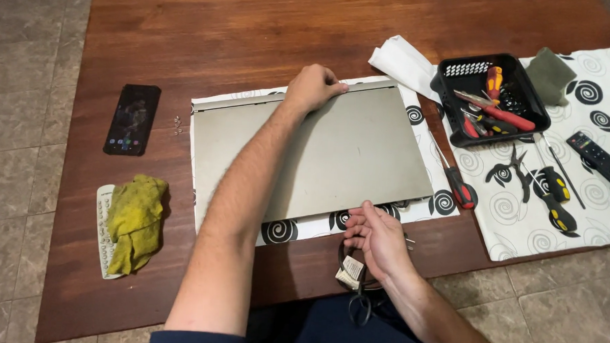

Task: The person unscrews the outer casing of a DVD player using a screwdriver, turns the device over, and removes the top cover to reveal the internal components.

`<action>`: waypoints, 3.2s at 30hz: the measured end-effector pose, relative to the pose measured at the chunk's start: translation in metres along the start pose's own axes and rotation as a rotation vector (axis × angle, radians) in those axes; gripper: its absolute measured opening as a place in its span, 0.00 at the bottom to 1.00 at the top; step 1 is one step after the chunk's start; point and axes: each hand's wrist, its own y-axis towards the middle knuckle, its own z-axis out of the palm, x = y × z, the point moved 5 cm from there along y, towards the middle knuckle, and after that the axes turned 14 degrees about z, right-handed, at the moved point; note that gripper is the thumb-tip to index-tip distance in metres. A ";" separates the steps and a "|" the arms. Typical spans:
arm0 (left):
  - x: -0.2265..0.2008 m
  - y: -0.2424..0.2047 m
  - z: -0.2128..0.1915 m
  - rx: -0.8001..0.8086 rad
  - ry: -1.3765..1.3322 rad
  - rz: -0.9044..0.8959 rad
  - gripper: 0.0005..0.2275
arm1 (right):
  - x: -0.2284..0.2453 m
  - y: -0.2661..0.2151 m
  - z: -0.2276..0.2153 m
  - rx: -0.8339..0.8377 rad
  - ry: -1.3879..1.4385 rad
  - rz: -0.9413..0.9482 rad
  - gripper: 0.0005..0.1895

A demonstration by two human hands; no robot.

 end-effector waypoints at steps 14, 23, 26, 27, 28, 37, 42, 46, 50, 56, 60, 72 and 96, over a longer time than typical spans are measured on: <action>-0.003 0.017 0.015 0.052 0.138 0.133 0.15 | 0.054 -0.024 -0.081 0.135 0.017 0.009 0.19; -0.044 0.028 0.030 0.089 0.074 -0.018 0.14 | 0.083 -0.035 -0.099 -0.068 0.060 -0.114 0.15; -0.043 0.023 0.026 0.071 0.052 -0.026 0.14 | 0.105 -0.044 -0.090 -0.367 -0.356 -0.260 0.11; -0.045 0.025 0.024 0.069 0.053 -0.025 0.14 | 0.112 -0.049 -0.087 -0.366 -0.356 -0.263 0.11; -0.045 0.023 0.025 0.076 0.057 -0.034 0.14 | 0.123 -0.062 -0.081 -0.482 -0.607 -0.410 0.19; -0.044 0.023 0.025 0.094 0.037 -0.089 0.12 | 0.138 -0.055 -0.081 -0.456 -0.934 -0.574 0.25; -0.044 0.024 0.025 0.087 0.004 -0.162 0.11 | 0.129 -0.055 -0.089 -0.464 -0.857 -0.685 0.19; -0.042 0.024 0.027 0.068 -0.001 -0.176 0.12 | 0.126 -0.060 -0.086 -0.449 -0.859 -0.681 0.19; -0.046 0.022 0.024 0.069 0.004 -0.173 0.13 | 0.161 -0.071 -0.070 -0.280 -0.981 -0.275 0.38; -0.053 0.029 0.025 0.136 0.080 -0.120 0.16 | 0.236 0.058 -0.019 -0.188 -0.714 -0.363 0.36; -0.052 0.057 0.052 0.184 0.189 -0.063 0.21 | 0.253 0.127 0.004 -0.121 -0.637 -0.408 0.21; -0.059 0.059 0.058 0.203 -0.056 -0.133 0.15 | 0.274 0.116 0.019 -0.379 -0.919 -0.133 0.23; -0.032 -0.325 -0.094 -0.405 0.564 -0.162 0.53 | 0.174 0.140 0.346 0.518 -1.509 -1.188 0.19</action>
